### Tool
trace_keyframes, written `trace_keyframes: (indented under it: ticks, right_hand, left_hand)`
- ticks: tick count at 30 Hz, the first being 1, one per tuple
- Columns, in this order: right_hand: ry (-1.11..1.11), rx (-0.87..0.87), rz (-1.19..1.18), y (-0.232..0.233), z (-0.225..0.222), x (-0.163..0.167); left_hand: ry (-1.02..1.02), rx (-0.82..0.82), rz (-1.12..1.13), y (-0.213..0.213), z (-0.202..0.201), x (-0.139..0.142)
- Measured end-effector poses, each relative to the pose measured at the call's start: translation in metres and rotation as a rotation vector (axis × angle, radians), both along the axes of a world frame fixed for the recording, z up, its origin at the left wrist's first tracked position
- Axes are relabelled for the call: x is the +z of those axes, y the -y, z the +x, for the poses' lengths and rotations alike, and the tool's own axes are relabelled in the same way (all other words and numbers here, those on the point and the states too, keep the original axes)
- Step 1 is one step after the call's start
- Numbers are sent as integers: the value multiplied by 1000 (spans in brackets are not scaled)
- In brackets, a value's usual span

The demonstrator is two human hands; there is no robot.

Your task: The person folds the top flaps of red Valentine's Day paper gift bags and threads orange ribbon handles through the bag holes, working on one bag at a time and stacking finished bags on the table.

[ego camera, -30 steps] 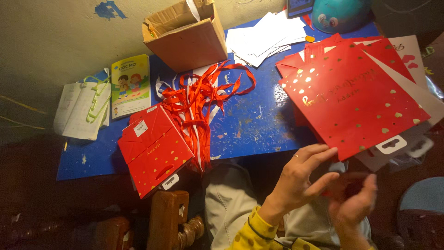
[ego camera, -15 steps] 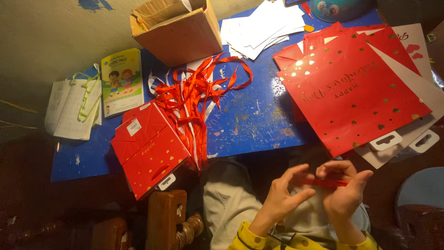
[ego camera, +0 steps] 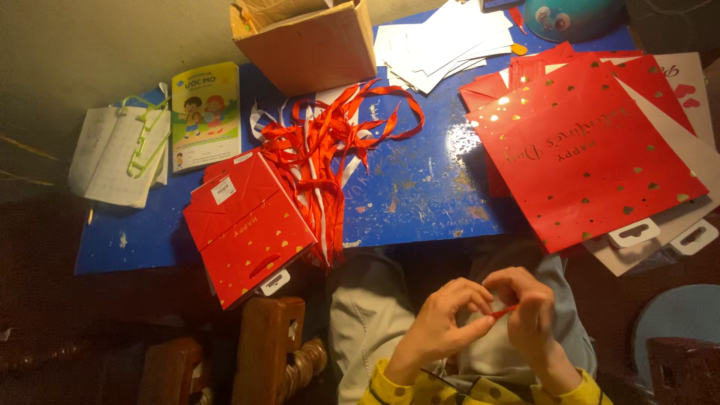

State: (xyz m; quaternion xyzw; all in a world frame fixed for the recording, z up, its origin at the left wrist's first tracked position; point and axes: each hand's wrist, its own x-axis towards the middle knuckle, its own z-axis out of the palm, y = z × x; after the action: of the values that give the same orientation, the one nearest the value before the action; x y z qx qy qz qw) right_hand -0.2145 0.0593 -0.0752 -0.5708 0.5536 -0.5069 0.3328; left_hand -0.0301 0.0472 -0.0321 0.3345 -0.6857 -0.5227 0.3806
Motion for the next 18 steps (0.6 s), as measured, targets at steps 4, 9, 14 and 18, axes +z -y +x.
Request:
trace_keyframes:
  ticks: [4, 9, 14, 18]
  right_hand:
    - [436, 221, 285, 19, 1, 4]
    - [795, 501, 512, 58, 10, 24]
    - [1622, 644, 508, 114, 17, 35]
    - [1179, 220, 416, 194, 34, 35]
  left_hand:
    - [47, -51, 192, -6, 11, 16]
    - [-11, 99, 593, -13, 24, 21]
    - [-155, 361, 358, -1, 56, 6]
    - [-149, 602, 222, 7, 69, 4]
